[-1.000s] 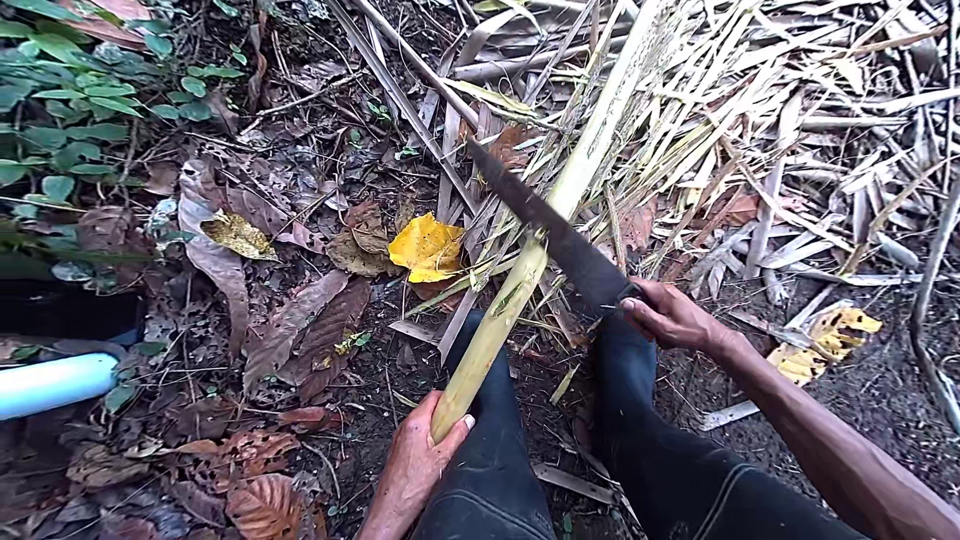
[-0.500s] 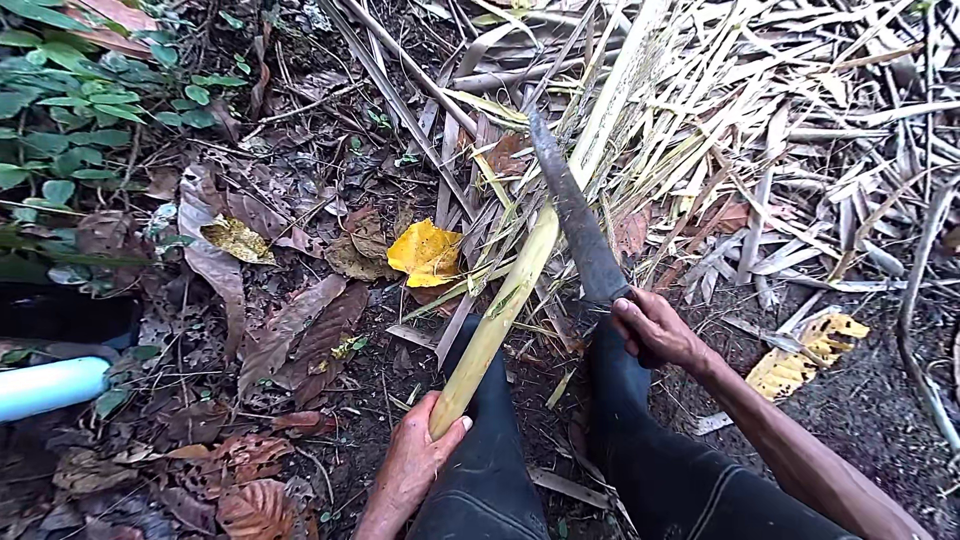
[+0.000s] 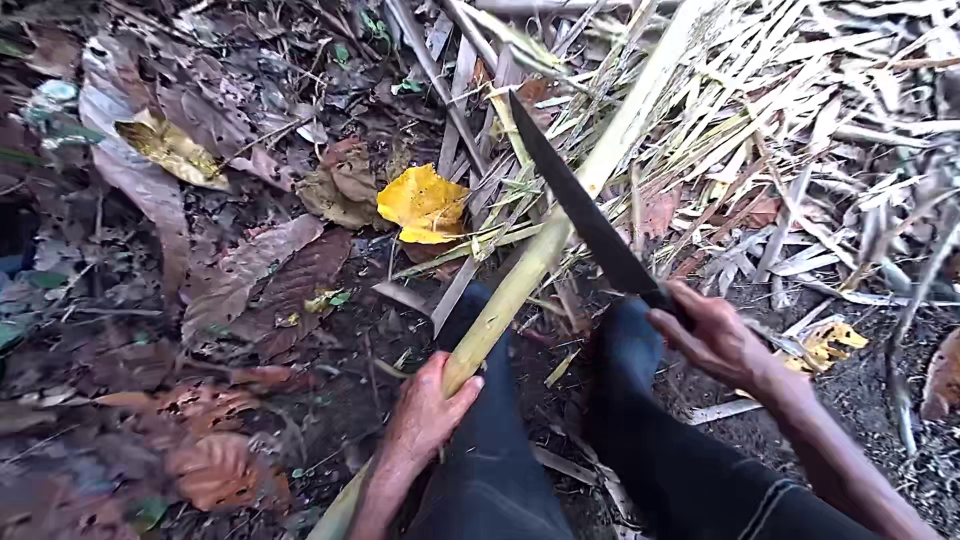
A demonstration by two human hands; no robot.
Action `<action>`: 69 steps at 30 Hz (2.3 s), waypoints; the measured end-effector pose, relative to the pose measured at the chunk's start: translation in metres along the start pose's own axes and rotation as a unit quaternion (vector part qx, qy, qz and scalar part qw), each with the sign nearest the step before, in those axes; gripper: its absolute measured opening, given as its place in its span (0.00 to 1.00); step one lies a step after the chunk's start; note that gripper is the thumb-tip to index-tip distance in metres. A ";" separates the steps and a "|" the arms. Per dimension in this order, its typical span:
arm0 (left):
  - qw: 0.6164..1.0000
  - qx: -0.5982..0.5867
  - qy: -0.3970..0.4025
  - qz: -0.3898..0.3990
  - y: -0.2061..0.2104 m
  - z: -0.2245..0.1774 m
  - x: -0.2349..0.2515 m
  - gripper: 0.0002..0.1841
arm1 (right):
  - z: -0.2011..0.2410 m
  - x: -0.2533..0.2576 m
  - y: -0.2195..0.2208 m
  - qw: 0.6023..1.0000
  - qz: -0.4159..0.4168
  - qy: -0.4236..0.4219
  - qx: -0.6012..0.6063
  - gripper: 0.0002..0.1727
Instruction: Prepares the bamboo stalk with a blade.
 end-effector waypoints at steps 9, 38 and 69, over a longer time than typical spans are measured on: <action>0.998 0.048 -0.008 -0.028 -0.008 0.024 -0.002 0.27 | -0.026 -0.004 0.000 0.968 0.063 0.073 -0.234 0.25; 0.877 0.108 0.260 -0.390 -0.063 -0.128 0.009 0.25 | -0.058 0.015 0.001 0.985 -0.022 0.114 -0.130 0.37; 0.997 0.031 0.066 0.027 0.011 -0.053 0.021 0.26 | -0.006 -0.020 0.023 0.974 0.033 0.068 -0.212 0.38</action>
Point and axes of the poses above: each hand's wrist, its own x-axis towards the middle knuckle, its own y-axis out of the palm, z = x × y, the point moved 9 cm from there along x, towards the middle knuckle, and after that the axes turned 10 degrees about -y, right-handed, at the moved point
